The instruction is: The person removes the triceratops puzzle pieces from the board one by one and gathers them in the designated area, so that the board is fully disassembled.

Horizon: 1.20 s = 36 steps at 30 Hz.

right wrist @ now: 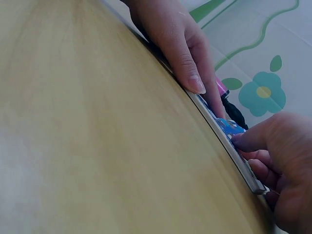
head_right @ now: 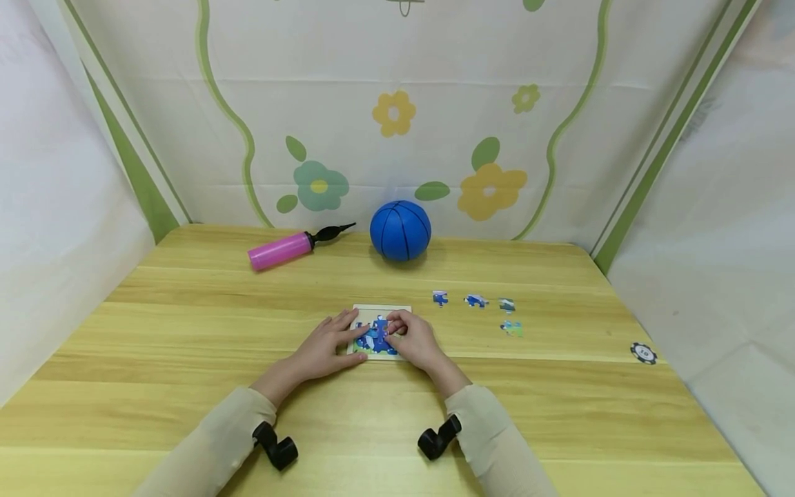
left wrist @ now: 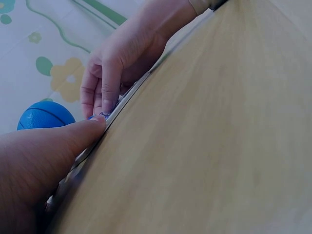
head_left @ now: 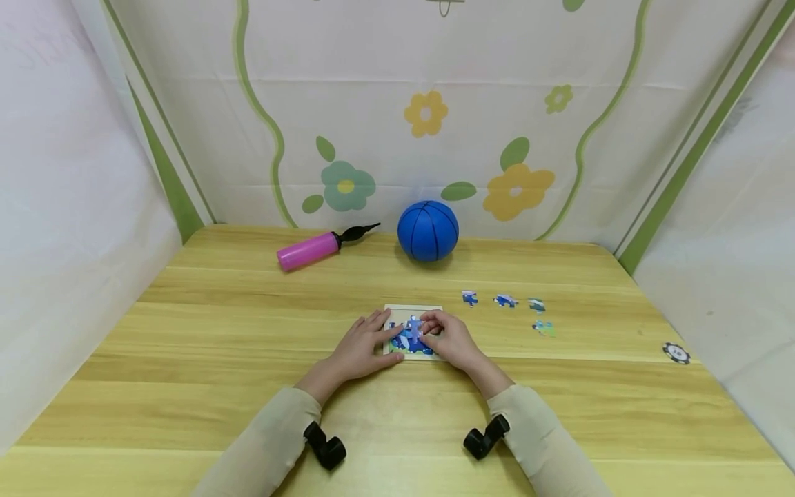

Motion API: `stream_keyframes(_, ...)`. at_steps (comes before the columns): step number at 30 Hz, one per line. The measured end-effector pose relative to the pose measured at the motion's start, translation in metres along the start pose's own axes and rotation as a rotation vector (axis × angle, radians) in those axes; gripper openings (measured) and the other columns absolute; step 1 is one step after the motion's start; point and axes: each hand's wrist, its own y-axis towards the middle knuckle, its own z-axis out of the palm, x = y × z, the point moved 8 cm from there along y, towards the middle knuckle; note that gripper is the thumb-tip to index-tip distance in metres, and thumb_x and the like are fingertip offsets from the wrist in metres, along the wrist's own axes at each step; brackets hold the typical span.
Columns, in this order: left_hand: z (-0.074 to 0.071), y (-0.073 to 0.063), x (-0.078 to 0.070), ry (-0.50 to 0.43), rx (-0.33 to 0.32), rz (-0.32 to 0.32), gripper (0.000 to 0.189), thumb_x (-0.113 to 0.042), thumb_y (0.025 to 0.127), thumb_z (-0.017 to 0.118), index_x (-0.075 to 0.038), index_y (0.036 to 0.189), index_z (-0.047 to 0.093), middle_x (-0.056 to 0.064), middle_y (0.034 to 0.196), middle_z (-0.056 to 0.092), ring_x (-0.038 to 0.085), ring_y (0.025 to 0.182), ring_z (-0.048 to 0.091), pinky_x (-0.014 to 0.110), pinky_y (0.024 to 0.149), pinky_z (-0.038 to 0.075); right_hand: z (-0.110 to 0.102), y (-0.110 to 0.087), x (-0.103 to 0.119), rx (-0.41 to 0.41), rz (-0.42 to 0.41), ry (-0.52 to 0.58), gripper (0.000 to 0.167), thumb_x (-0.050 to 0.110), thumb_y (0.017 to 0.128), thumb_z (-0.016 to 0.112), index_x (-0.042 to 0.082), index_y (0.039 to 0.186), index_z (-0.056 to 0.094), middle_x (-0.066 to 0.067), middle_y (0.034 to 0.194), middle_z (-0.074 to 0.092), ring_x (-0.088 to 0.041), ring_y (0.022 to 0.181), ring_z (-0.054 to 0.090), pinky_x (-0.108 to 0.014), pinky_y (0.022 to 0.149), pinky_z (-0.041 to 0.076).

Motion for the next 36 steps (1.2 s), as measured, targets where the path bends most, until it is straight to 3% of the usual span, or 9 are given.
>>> stream_keyframes(13,-0.001,-0.001,-0.001,-0.004,-0.010,0.002,0.058,-0.051,0.081,0.050,-0.018,0.129,0.043,0.013,0.140,0.020,0.029,0.127,0.013,0.046,0.099,0.010,0.000,0.001,0.000,-0.007,-0.005,-0.046,0.021,0.002,0.076,0.065,0.004,0.097,0.061,0.002,0.072,0.055,-0.013,0.068,0.051,-0.027,0.064,0.044)
stream_keyframes(20,-0.001,-0.001,-0.001,-0.001,-0.011,0.006,0.058,-0.050,0.081,0.050,-0.018,0.128,0.043,0.013,0.139,0.020,0.029,0.127,0.013,0.046,0.099,0.010,-0.007,0.001,0.002,0.036,0.005,0.002,0.024,0.009,0.078,0.064,0.005,0.101,0.061,0.000,0.076,0.056,-0.015,0.070,0.050,-0.027,0.064,0.043)
stream_keyframes(28,-0.001,-0.002,0.000,-0.008,-0.003,-0.010,0.058,-0.050,0.081,0.050,-0.019,0.129,0.043,0.012,0.140,0.020,0.028,0.127,0.013,0.046,0.099,0.009,-0.031,0.000,0.005,0.039,-0.006,0.032,0.027,0.013,0.079,0.064,0.006,0.104,0.061,-0.003,0.082,0.057,-0.018,0.076,0.050,-0.029,0.067,0.043)
stream_keyframes(36,0.000,-0.001,0.000,-0.010,-0.001,-0.017,0.058,-0.051,0.081,0.049,-0.020,0.129,0.042,0.011,0.140,0.019,0.026,0.127,0.012,0.044,0.100,0.008,-0.077,-0.010,-0.007,-0.028,-0.055,-0.011,0.029,0.016,0.079,0.063,0.005,0.106,0.060,-0.005,0.085,0.058,-0.019,0.077,0.051,-0.028,0.067,0.043)
